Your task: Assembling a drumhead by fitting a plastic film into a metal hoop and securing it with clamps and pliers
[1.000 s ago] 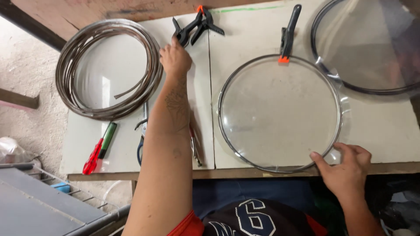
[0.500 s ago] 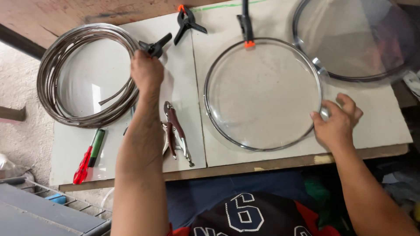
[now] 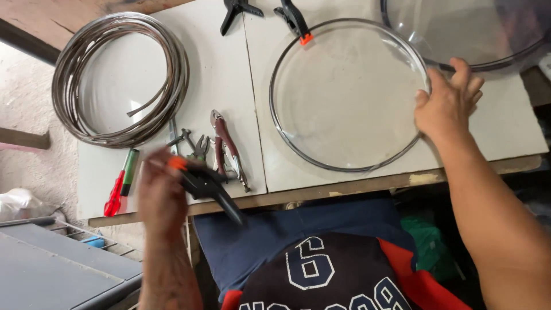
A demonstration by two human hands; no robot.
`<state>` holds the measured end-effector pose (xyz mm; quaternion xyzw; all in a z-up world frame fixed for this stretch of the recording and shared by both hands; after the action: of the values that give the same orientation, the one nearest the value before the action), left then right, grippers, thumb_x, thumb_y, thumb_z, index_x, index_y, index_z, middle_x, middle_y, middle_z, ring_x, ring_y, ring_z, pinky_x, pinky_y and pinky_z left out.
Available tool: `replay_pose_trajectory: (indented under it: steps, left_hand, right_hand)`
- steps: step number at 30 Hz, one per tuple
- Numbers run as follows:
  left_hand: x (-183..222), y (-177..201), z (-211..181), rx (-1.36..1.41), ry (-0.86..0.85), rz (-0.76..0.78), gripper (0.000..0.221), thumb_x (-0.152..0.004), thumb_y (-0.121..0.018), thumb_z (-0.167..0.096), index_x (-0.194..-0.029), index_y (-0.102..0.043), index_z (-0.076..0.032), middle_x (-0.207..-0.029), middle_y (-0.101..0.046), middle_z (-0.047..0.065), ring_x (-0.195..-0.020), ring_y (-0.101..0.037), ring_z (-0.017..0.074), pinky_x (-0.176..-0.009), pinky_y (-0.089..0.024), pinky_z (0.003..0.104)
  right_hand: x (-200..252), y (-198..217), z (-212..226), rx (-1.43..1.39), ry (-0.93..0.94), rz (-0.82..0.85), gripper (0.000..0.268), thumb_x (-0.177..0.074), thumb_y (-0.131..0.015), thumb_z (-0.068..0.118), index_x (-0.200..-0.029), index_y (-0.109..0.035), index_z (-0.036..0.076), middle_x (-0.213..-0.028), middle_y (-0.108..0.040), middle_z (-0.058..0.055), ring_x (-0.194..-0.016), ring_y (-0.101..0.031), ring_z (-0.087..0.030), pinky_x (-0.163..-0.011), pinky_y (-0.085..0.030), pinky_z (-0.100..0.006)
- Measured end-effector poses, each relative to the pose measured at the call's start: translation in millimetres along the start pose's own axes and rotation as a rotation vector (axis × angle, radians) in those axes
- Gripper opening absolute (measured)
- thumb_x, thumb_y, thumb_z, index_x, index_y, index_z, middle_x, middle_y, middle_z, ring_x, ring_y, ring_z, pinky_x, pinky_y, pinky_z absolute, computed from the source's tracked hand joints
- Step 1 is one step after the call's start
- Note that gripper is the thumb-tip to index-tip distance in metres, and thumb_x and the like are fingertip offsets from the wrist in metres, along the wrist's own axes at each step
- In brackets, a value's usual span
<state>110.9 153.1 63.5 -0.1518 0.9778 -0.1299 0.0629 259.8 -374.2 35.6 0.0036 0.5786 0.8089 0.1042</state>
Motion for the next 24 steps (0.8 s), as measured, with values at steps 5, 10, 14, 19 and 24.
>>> replay_pose_trajectory:
  steps: [5,10,14,19,24]
  left_hand:
    - [92.7,-33.2,88.9,-0.024,0.403,0.087,0.05,-0.079,-0.057,-0.008,-0.128,-0.057,0.001,-0.092,-0.072,0.02,-0.081,-0.073,0.0328,-0.074,-0.058,0.039]
    - [142.1,-58.8,110.7,-0.164,0.629,0.07,0.026,-0.092,-0.055,-0.015,-0.111,-0.068,-0.003,-0.088,-0.077,0.013,-0.075,-0.066,0.0161,-0.071,-0.052,0.026]
    - [163.0,-72.7,119.4,-0.05,0.712,0.133,0.028,-0.094,-0.059,-0.016,-0.119,-0.065,-0.003,-0.091,-0.072,0.012,-0.08,-0.072,0.02,-0.071,-0.057,0.029]
    - [179.0,-112.8,102.9,-0.333,0.619,0.591,0.083,-0.075,-0.074,-0.045,-0.145,-0.049,-0.008,-0.126,-0.064,0.003,-0.112,-0.058,0.0137,-0.099,-0.042,0.028]
    - [193.4,-128.0,78.7,-0.52,0.715,1.124,0.118,-0.067,-0.069,-0.062,-0.158,-0.016,-0.009,-0.153,-0.035,0.013,-0.14,-0.036,0.0238,-0.114,-0.027,0.035]
  right_hand:
    - [90.6,-16.7,84.6,-0.283,0.679,-0.257,0.026,-0.087,-0.084,0.014,-0.107,-0.076,-0.001,-0.109,-0.07,-0.02,-0.099,-0.066,-0.038,-0.088,-0.053,-0.05]
    - [175.5,-55.1,150.5,-0.172,0.811,-0.047,0.048,-0.076,-0.088,0.04,-0.112,-0.07,0.013,-0.125,-0.064,-0.008,-0.106,-0.063,-0.029,-0.086,-0.049,-0.043]
    - [168.8,-69.6,148.1,-0.137,0.752,-0.084,0.049,-0.087,-0.079,0.033,-0.128,-0.068,0.009,-0.13,-0.062,-0.015,-0.103,-0.062,-0.034,-0.085,-0.053,-0.049]
    - [173.2,-83.1,145.1,0.03,0.83,-0.143,0.038,-0.091,-0.074,0.019,-0.128,-0.069,0.011,-0.11,-0.062,-0.004,-0.084,-0.056,-0.025,-0.069,-0.049,-0.04]
    - [179.0,-79.7,135.1,-0.037,0.956,-0.075,0.037,-0.093,-0.064,0.007,-0.13,-0.066,0.004,-0.105,-0.061,-0.008,-0.082,-0.055,-0.028,-0.071,-0.048,-0.04]
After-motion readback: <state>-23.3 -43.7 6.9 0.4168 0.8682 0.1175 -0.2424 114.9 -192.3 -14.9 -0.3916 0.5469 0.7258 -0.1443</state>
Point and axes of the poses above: each hand's wrist, its own x-axis away from the middle knuckle, its own y-axis out of the back of the hand, z = x × y, the point moved 9 cm from there along -x, towards the middle knuckle
